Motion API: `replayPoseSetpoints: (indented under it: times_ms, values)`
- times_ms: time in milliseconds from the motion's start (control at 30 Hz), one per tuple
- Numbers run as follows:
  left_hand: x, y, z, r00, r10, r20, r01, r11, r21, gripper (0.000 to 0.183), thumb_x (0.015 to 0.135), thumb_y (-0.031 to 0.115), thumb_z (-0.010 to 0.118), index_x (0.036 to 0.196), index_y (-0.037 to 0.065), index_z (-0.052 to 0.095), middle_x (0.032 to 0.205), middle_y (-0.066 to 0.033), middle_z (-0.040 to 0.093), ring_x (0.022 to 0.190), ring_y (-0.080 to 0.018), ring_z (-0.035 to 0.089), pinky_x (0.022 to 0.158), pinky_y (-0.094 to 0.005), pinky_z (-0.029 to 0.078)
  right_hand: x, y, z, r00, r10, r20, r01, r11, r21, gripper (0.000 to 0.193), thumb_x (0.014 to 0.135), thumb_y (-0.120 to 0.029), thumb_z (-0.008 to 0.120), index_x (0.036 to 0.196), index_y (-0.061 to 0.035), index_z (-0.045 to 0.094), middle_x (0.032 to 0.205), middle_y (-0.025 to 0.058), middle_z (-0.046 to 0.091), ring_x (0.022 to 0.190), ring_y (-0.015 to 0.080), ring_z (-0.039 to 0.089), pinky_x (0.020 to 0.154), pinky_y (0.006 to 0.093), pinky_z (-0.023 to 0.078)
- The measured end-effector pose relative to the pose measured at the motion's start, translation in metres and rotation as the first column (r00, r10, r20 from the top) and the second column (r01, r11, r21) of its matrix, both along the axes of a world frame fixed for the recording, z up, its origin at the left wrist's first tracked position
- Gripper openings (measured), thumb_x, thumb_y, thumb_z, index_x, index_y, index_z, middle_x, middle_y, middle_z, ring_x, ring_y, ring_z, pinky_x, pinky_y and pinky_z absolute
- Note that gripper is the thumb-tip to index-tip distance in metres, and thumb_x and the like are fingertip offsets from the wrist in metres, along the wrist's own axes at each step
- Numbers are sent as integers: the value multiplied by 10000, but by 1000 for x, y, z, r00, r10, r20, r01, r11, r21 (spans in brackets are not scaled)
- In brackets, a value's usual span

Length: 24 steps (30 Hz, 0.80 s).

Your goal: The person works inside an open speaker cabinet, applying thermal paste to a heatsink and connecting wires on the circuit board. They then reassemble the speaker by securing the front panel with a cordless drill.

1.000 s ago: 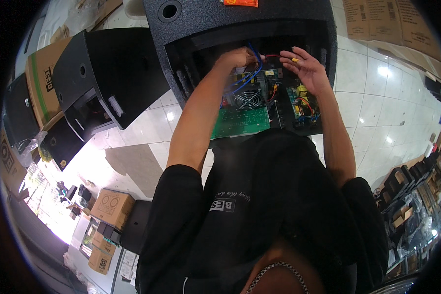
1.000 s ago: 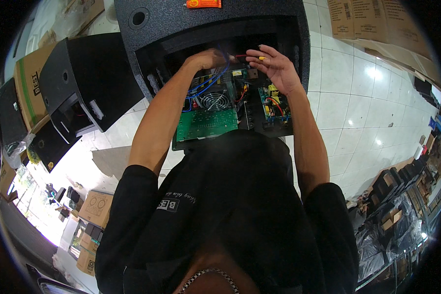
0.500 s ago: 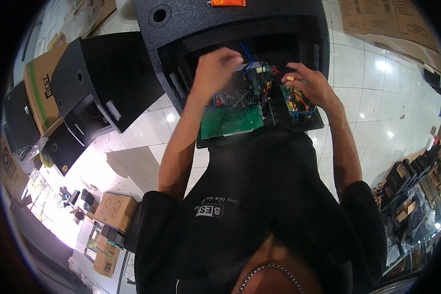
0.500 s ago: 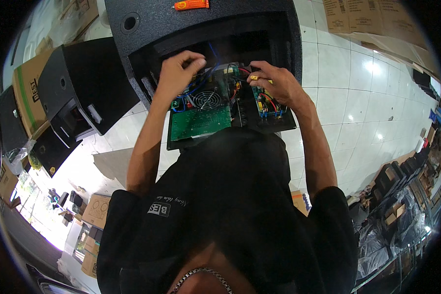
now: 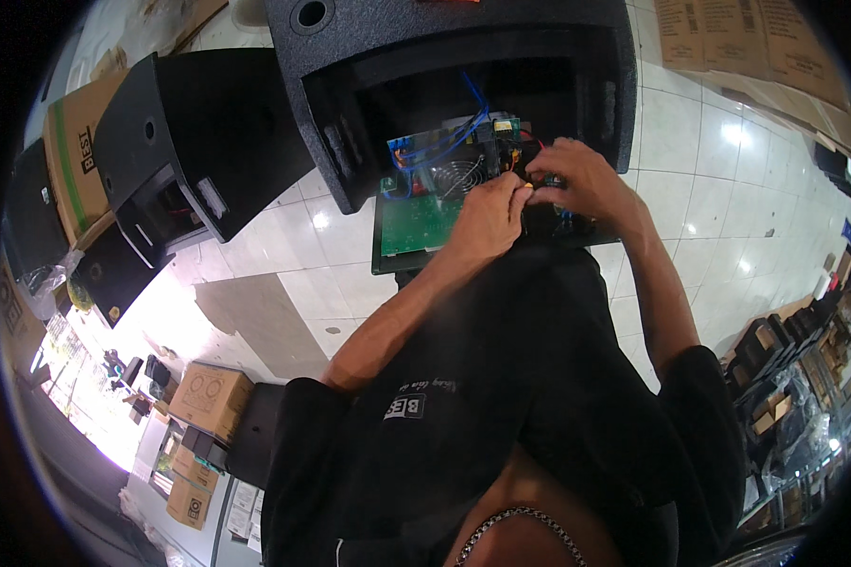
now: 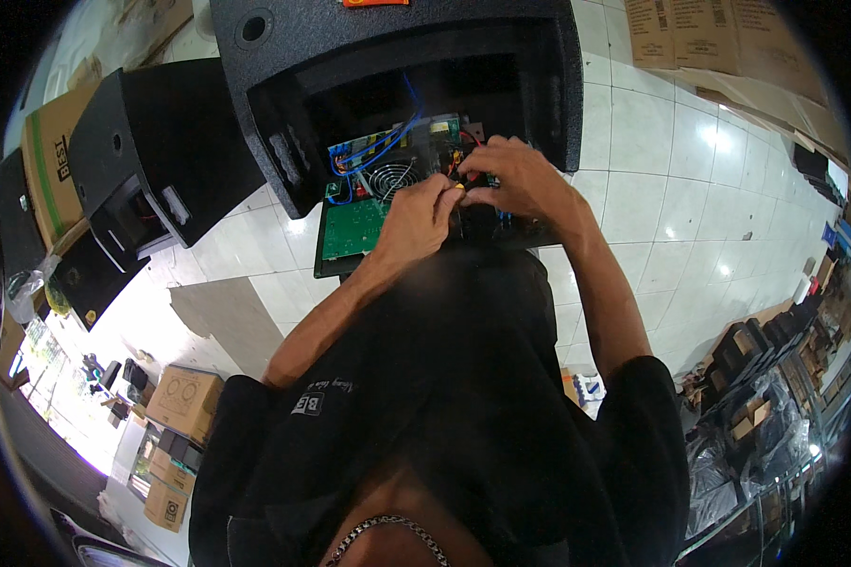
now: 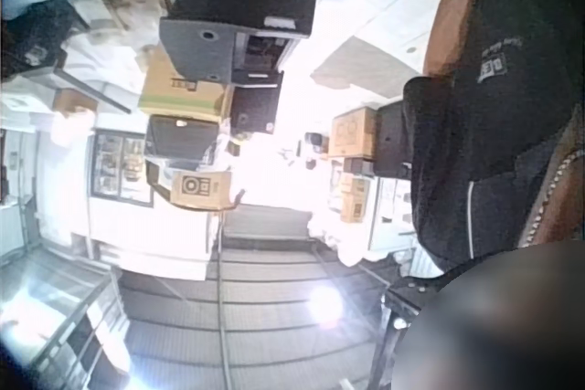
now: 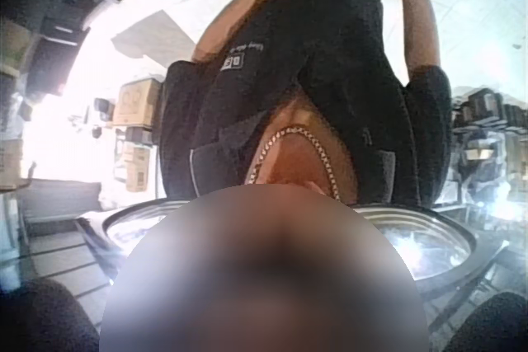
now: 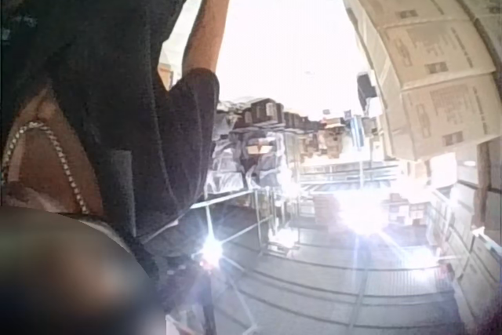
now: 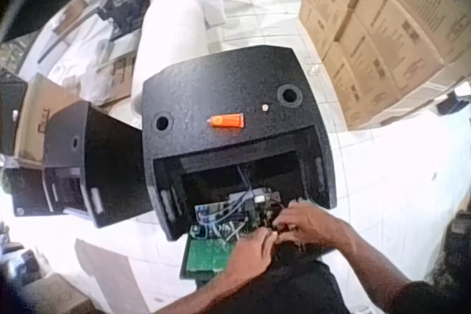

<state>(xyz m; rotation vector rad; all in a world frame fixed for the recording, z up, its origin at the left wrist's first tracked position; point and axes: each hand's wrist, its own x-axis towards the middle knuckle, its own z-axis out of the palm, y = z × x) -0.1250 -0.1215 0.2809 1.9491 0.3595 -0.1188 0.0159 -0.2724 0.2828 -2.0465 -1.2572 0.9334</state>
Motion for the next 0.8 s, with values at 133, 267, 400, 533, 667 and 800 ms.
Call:
replayPoseSetpoints:
  times_ms: [133, 267, 400, 533, 667, 800]
  values:
    - [1, 12, 1, 988, 75, -136, -89, 991, -98, 208, 957, 161, 573, 893, -32, 610, 734, -194, 656, 637, -316, 664, 603, -407, 498, 13, 4, -12, 999, 37, -29, -35, 998, 60, 243, 814, -252, 755, 941, -53, 695, 925, 63, 640, 860, 256, 515, 788, 373, 448]
    - [12, 20, 6, 921, 82, -381, -207, 931, -302, 218, 971, 172, 559, 938, -28, 639, 720, -140, 672, 561, -208, 657, 534, -338, 498, 16, 4, -14, 996, 77, -45, -79, 995, -60, 212, 867, -231, 706, 938, -31, 694, 949, 74, 620, 907, 261, 521, 825, 367, 449]
    - [14, 24, 13, 914, 42, -403, -190, 923, -334, 219, 966, 178, 572, 962, -21, 663, 724, -119, 676, 515, -156, 636, 495, -306, 484, 15, 2, -6, 999, 4, -49, -6, 999, -54, 238, 870, -269, 700, 884, -32, 710, 958, 60, 579, 905, 234, 496, 789, 363, 450]
    - [-24, 56, 31, 990, -38, -136, 20, 991, -131, 185, 908, 176, 640, 986, 16, 690, 786, -91, 683, 657, -197, 661, 596, -336, 500, 17, -1, 2, 991, -125, -55, 113, 975, -190, 276, 876, -305, 694, 847, -31, 718, 959, 66, 518, 913, 241, 494, 797, 368, 451]
    - [-89, 98, 51, 980, -199, 14, 195, 969, 149, 160, 773, 130, 766, 917, 83, 717, 832, -38, 667, 806, -231, 607, 720, -348, 476, 16, 5, 0, 991, -132, 4, 127, 941, -314, 314, 887, -353, 663, 814, -56, 734, 896, 82, 505, 911, 259, 520, 791, 386, 463]
    - [-124, 104, 37, 971, -141, 192, 75, 946, 316, 120, 739, 116, 789, 831, 117, 712, 805, -8, 643, 748, -215, 573, 669, -331, 452, 2, 18, -8, 973, 27, 228, 58, 932, -357, 300, 879, -313, 638, 801, -40, 733, 883, 129, 577, 903, 299, 577, 782, 402, 474]
